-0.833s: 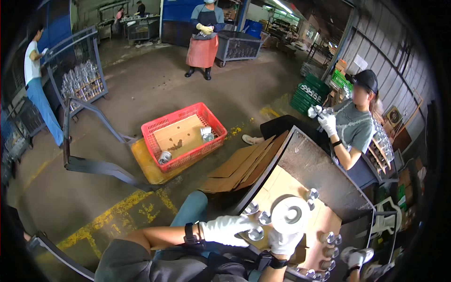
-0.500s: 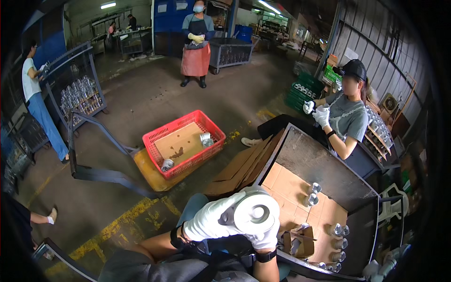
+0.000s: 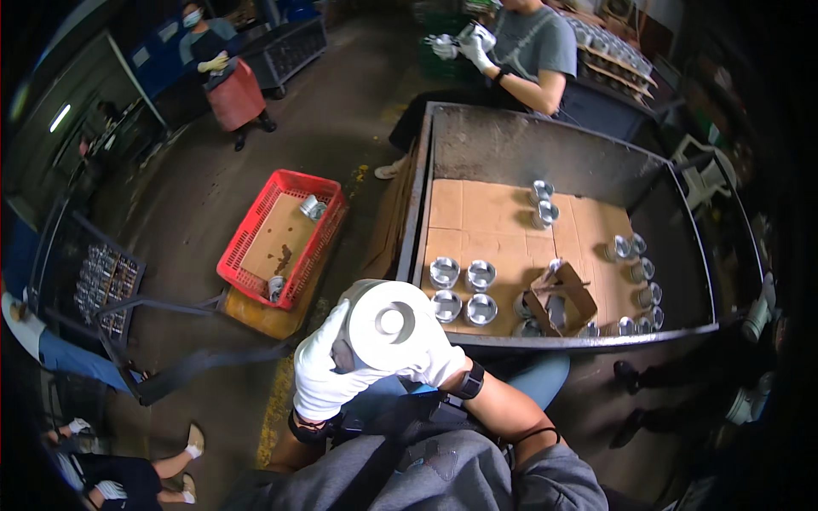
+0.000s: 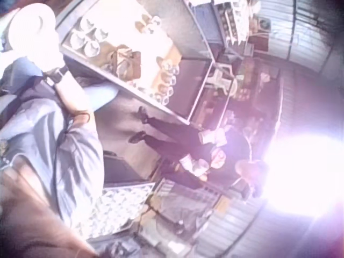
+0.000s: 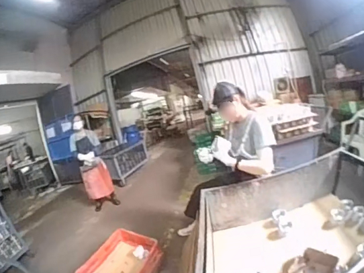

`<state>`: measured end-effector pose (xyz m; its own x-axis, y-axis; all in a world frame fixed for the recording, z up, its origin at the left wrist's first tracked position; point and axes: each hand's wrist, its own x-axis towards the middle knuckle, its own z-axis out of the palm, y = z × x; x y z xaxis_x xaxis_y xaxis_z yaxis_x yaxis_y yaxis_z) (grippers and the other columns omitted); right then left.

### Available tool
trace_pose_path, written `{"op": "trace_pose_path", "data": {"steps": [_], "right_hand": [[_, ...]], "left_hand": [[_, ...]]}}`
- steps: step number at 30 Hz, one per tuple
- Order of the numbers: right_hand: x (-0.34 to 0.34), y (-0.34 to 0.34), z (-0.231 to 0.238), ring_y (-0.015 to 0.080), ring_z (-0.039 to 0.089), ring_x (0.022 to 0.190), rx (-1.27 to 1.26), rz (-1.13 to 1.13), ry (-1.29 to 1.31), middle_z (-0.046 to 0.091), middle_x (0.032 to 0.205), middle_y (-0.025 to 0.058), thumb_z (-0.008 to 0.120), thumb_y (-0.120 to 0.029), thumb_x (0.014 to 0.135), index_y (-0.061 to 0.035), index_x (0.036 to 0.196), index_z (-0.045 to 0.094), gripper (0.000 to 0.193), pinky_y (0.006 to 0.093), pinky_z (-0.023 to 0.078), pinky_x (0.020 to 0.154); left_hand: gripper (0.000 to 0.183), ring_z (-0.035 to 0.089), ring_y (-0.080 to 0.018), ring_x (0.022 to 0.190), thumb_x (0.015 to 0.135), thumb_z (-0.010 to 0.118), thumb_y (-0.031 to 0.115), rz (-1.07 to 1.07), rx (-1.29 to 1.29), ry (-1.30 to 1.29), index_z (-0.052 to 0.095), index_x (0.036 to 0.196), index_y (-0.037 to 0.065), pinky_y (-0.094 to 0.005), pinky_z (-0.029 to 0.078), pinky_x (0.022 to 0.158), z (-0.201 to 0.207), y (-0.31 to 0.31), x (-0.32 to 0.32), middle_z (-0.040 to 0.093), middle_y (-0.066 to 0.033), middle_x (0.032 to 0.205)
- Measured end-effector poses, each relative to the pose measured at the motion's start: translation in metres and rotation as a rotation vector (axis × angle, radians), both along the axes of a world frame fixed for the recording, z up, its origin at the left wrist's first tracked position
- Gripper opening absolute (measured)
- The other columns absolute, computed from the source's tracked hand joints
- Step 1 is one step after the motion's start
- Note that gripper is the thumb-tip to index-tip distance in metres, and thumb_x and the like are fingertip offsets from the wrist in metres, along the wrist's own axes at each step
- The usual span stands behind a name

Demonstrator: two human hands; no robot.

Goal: Inspecting and packing metal pistons into a large container on a fabrication floor.

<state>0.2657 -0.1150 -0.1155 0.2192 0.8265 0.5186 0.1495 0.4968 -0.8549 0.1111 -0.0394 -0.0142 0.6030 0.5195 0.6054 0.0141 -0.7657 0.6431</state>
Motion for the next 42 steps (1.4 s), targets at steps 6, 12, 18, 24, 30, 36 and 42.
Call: {"op": "trace_pose_path", "data": {"steps": [6, 12, 18, 24, 30, 36, 42], "right_hand": [[-0.003, -0.01, 0.01, 0.0109, 0.047, 0.047, -0.338, 0.329, 1.078, 0.057, 0.073, 0.0011, 0.05, -0.019, 0.101, -0.0085, 0.115, 0.056, 0.018, 0.0246, 0.038, 0.042], [-0.002, -0.006, 0.0, 0.0111, 0.052, 0.051, -0.088, -0.1, 0.045, 0.06, 0.076, 0.0017, 0.045, -0.032, 0.103, -0.008, 0.121, 0.056, 0.032, 0.024, 0.042, 0.044], [0.0, -0.001, 0.008, 0.0128, 0.057, 0.053, 0.067, -0.235, -0.311, 0.066, 0.087, 0.0047, 0.039, -0.04, 0.104, -0.006, 0.123, 0.056, 0.042, 0.0242, 0.045, 0.044], [0.001, -0.001, 0.031, 0.0186, 0.067, 0.094, -0.155, 0.071, 0.24, 0.065, 0.116, 0.0094, 0.048, -0.025, 0.102, -0.0042, 0.134, 0.049, 0.038, 0.0297, 0.058, 0.077], [0.001, -0.001, 0.039, 0.0195, 0.059, 0.118, -0.245, 0.443, 0.921, 0.06, 0.129, 0.0089, 0.049, -0.019, 0.101, -0.004, 0.136, 0.049, 0.038, 0.0345, 0.047, 0.104], [-0.004, -0.009, 0.027, 0.0202, 0.048, 0.13, -0.303, 0.106, 0.519, 0.047, 0.143, 0.0088, 0.054, -0.014, 0.098, -0.0058, 0.145, 0.039, 0.05, 0.0338, 0.041, 0.109], [0.002, -0.006, 0.042, 0.008, 0.043, 0.038, -0.546, 0.219, 1.244, 0.055, 0.062, 0.0016, 0.046, -0.021, 0.102, -0.0064, 0.099, 0.061, 0.021, 0.0252, 0.035, 0.037]], "left_hand": [[0.093, 0.073, -0.0261, 0.092, 0.064, 0.092, 0.039, 0.011, 0.126, 0.039, 0.051, 0.133, -0.008, -0.0342, 0.057, 0.079, 0.002, -0.002, 0.008, 0.071, -0.018, 0.107], [0.092, 0.072, -0.0279, 0.092, 0.066, 0.09, 0.043, 0.018, 0.111, 0.058, 0.051, 0.133, -0.008, -0.0354, 0.057, 0.08, 0.005, -0.005, 0.008, 0.071, -0.0186, 0.107], [0.092, 0.071, -0.0291, 0.097, 0.068, 0.089, 0.043, 0.016, 0.057, 0.076, 0.05, 0.133, -0.009, -0.0363, 0.056, 0.083, 0.0, -0.002, 0.003, 0.07, -0.0198, 0.11], [0.082, 0.06, -0.0163, 0.064, 0.08, 0.079, 0.046, -0.096, -0.173, -0.017, 0.052, 0.132, -0.011, -0.0287, 0.048, 0.062, 0.009, 0.003, -0.002, 0.068, -0.0139, 0.091], [0.054, 0.065, -0.0292, 0.094, 0.077, 0.074, 0.026, 0.311, 0.169, 0.028, 0.062, 0.121, -0.003, -0.039, 0.05, 0.085, 0.051, 0.016, -0.002, 0.067, -0.0183, 0.106], [0.064, 0.055, -0.0346, 0.113, 0.062, 0.082, 0.045, 0.063, 0.511, 0.453, 0.064, 0.114, 0.012, -0.0461, 0.046, 0.095, 0.066, -0.006, 0.051, 0.058, -0.0127, 0.117], [0.019, 0.059, -0.0232, 0.065, 0.088, 0.07, 0.023, 0.224, 0.076, 0.332, 0.06, 0.091, 0.007, -0.0332, 0.048, 0.06, 0.044, 0.052, 0.062, 0.059, -0.0105, 0.082]]}}
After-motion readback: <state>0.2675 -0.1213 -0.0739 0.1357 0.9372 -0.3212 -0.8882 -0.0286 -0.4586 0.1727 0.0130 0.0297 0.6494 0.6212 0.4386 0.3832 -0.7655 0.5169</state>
